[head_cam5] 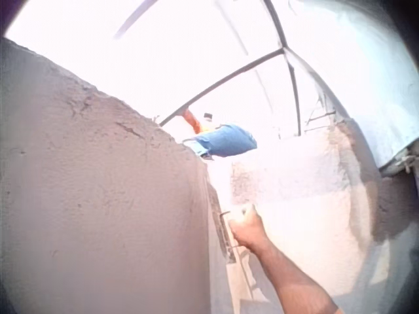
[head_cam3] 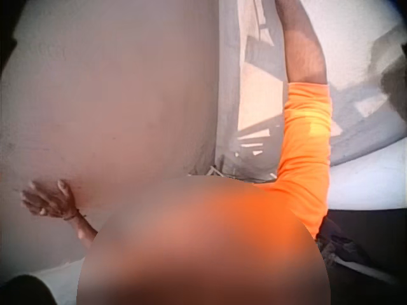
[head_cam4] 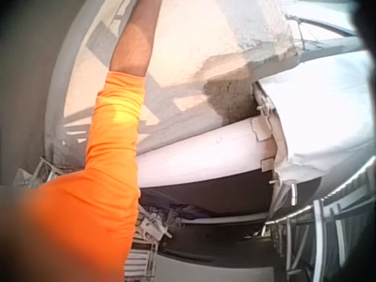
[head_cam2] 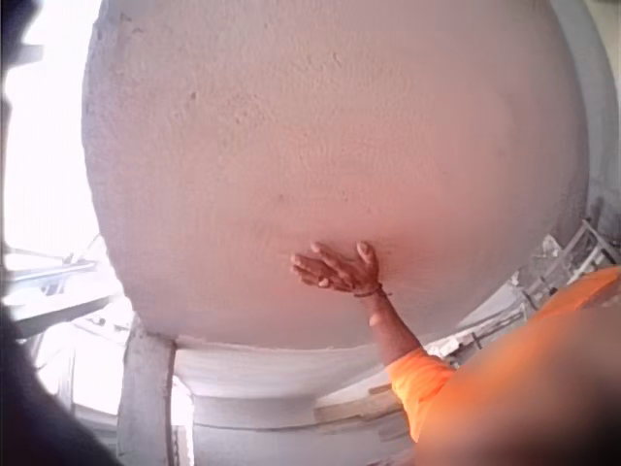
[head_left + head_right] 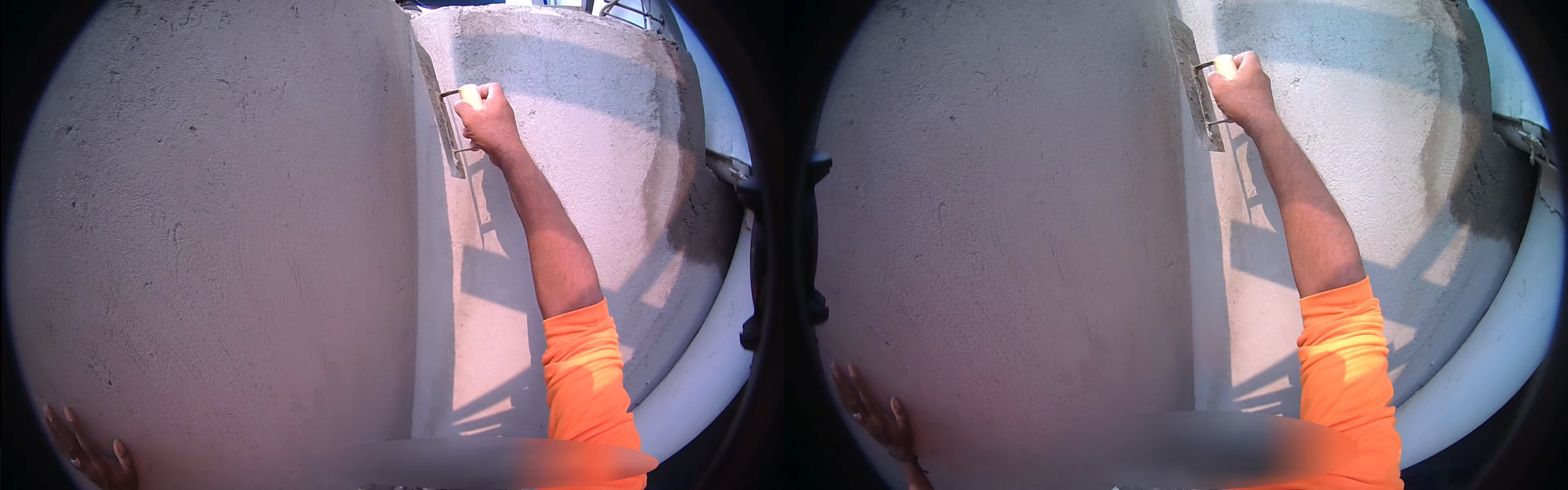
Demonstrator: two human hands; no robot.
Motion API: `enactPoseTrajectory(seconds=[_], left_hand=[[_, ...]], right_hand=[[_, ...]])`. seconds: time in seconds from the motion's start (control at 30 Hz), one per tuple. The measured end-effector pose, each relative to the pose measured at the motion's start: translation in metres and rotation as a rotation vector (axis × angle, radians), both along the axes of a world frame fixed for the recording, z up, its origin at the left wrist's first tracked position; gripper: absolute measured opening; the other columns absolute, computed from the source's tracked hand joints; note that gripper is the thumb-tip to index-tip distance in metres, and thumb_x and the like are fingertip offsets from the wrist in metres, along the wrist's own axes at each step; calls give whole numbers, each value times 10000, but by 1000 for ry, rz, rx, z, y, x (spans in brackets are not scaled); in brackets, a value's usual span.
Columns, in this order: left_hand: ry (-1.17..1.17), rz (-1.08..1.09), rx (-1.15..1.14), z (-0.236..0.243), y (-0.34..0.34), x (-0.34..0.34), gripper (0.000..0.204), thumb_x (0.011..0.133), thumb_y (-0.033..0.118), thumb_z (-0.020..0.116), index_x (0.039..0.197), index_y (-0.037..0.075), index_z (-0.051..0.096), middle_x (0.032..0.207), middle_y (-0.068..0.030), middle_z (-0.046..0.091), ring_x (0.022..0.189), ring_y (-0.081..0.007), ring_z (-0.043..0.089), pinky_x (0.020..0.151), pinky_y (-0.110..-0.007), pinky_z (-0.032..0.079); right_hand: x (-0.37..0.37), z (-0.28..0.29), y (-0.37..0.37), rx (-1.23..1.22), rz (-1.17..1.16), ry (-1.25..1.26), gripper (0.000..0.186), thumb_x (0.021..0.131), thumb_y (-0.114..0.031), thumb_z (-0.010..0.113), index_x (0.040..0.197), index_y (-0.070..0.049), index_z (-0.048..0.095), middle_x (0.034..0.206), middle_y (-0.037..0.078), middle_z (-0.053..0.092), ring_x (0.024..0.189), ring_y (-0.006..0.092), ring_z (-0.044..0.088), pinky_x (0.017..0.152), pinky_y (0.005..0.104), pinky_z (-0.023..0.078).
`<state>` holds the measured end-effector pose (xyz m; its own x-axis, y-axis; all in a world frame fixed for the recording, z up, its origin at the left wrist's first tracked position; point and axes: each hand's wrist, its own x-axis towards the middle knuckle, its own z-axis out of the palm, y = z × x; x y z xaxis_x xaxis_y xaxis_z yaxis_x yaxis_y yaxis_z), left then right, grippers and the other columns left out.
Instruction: The person smooths a freshly plastered wall using a trowel. They repeatedly scrape and level the surface while standing on scaffolding, working on a vertical wall section.
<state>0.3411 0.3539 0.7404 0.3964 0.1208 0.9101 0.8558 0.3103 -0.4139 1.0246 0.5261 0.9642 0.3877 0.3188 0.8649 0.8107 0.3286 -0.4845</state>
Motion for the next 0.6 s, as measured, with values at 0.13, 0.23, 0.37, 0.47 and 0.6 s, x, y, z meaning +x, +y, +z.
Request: enactPoseTrajectory(seconds=[0.13, 0.23, 0.37, 0.47, 0.6], left_hand=[[-5, 17, 18, -1, -2, -2, 693, 1032, 549, 386, 1621, 192, 314, 1681, -118, 299, 1553, -338, 265, 1245, -573, 232], [-6, 30, 12, -1, -3, -5, 702, 1026, 565, 375, 1618, 192, 320, 1682, -118, 298, 1555, -344, 259, 1246, -575, 225], [-15, 25, 6, -1, -3, -5, 716, 1016, 583, 380, 1613, 193, 329, 1680, -115, 305, 1555, -344, 260, 1246, -578, 225], [-6, 29, 26, 0, -2, -5, 721, 1010, 583, 392, 1614, 195, 327, 1678, -115, 308, 1553, -339, 266, 1245, -582, 227], [-17, 44, 18, 0, -2, -3, 698, 1013, 543, 393, 1615, 197, 323, 1676, -115, 310, 1550, -337, 274, 1247, -581, 228]], right_hand=[[1, 52, 12, 120, -172, -44, 450, 940, -319, 692, 1256, -8, 611, 1040, 172, 708, 879, 242, 712, 744, 378, 582], [-5, 71, 21, 71, -171, -5, 453, 970, -378, 640, 1316, -86, 625, 1237, 208, 694, 1127, 371, 677, 966, 453, 528], [-20, 98, 26, 41, -381, -122, 439, 1005, -398, 582, 1340, -114, 606, 1263, 214, 684, 1194, 385, 656, 1018, 479, 515], [-31, 116, 28, -7, -451, -128, 427, 1014, -396, 566, 1345, -129, 602, 1262, 211, 683, 1196, 375, 658, 1023, 487, 519], [-37, 96, 30, -167, -476, -226, 419, 1010, -325, 592, 1370, -111, 574, 1234, 206, 689, 1199, 366, 658, 998, 484, 540]])
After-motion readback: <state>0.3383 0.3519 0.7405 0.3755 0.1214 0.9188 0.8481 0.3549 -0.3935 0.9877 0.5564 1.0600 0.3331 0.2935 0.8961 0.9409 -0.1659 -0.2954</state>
